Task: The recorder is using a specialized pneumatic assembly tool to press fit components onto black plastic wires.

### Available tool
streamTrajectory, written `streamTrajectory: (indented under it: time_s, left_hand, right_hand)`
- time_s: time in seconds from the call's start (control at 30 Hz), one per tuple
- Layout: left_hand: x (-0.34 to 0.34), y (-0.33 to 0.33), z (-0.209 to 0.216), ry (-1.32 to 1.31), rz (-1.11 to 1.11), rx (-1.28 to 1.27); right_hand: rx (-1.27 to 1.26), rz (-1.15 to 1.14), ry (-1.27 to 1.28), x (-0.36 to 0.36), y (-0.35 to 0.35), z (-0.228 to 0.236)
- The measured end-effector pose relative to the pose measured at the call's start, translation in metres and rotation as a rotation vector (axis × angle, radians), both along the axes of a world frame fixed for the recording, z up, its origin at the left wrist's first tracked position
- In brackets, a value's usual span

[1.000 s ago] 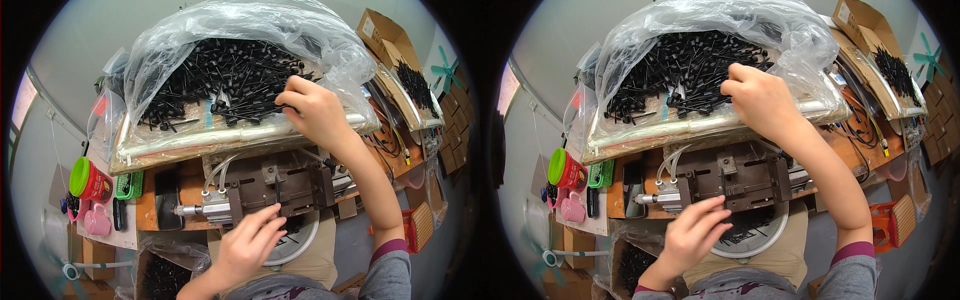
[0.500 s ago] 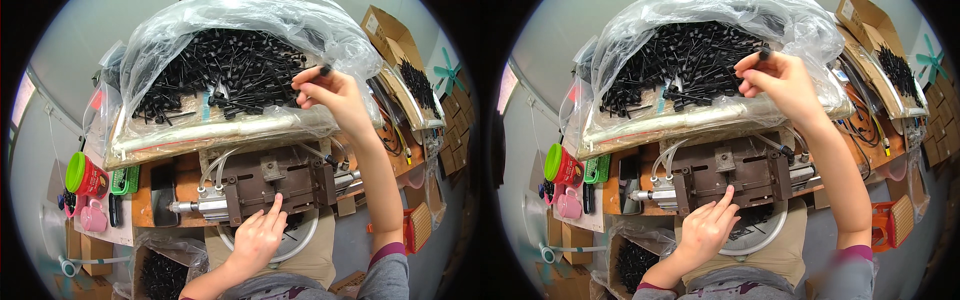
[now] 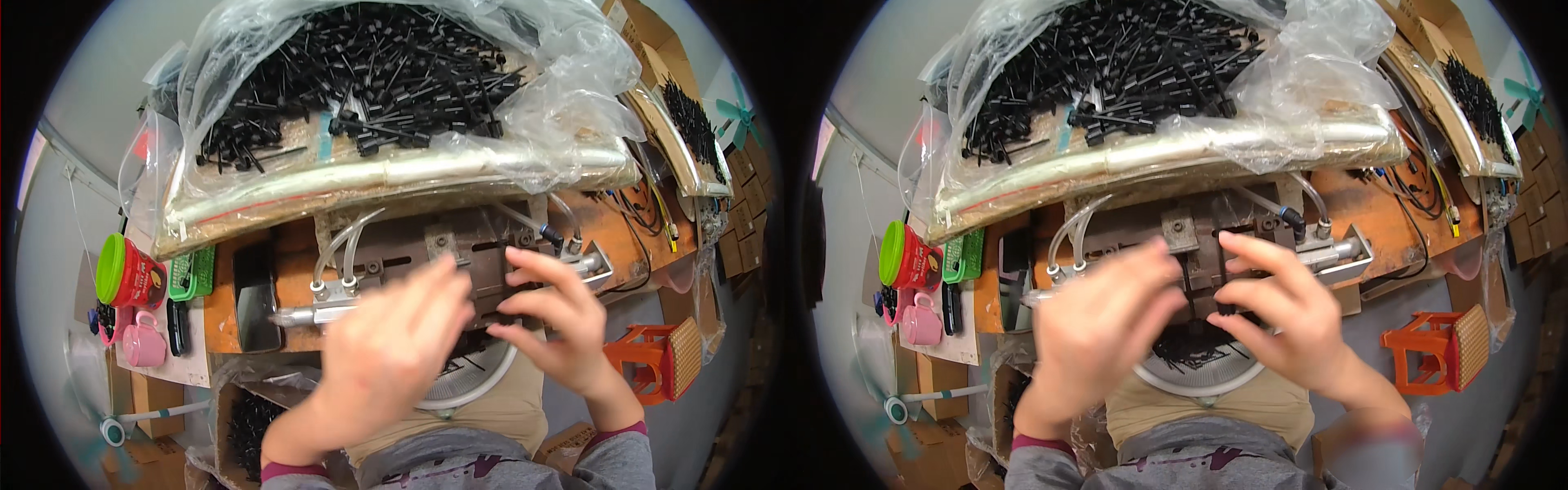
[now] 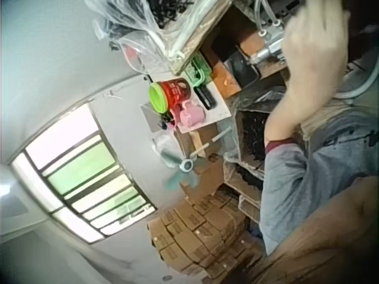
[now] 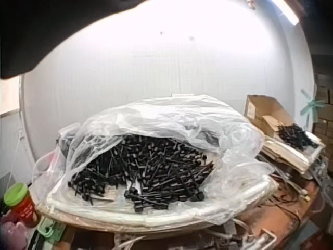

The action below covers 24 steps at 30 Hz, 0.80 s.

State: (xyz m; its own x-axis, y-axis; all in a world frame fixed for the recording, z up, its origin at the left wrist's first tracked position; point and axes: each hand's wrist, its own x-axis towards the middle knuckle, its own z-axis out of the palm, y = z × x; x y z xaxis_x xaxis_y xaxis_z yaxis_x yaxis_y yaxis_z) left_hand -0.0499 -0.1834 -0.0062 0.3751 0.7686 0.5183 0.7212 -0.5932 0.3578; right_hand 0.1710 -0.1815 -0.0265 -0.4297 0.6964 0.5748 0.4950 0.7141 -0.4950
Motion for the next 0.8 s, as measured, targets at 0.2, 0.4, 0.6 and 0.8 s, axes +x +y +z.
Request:
streamTrajectory:
  time_s: [0.2, 0.4, 0.6, 0.8]
  left_hand:
    - [0.002, 0.098, 0.024, -0.018, 0.152, 0.332]
    - [0.008, 0.139, 0.015, 0.08, 0.229, 0.219]
    - [0.001, 0.132, 0.016, -0.003, 0.284, 0.15]
    - [-0.009, 0.071, 0.032, -0.354, 0.045, 0.084]
  right_hand:
    - [-0.028, -0.074, -0.182, -0.019, -0.031, -0.045]
    - [0.155, -0.123, -0.378, -0.038, -0.024, -0.049]
    - [0.119, -0.118, -0.43, -0.036, -0.024, -0.042]
    - [0.022, -0.116, -0.047, -0.024, 0.008, -0.001]
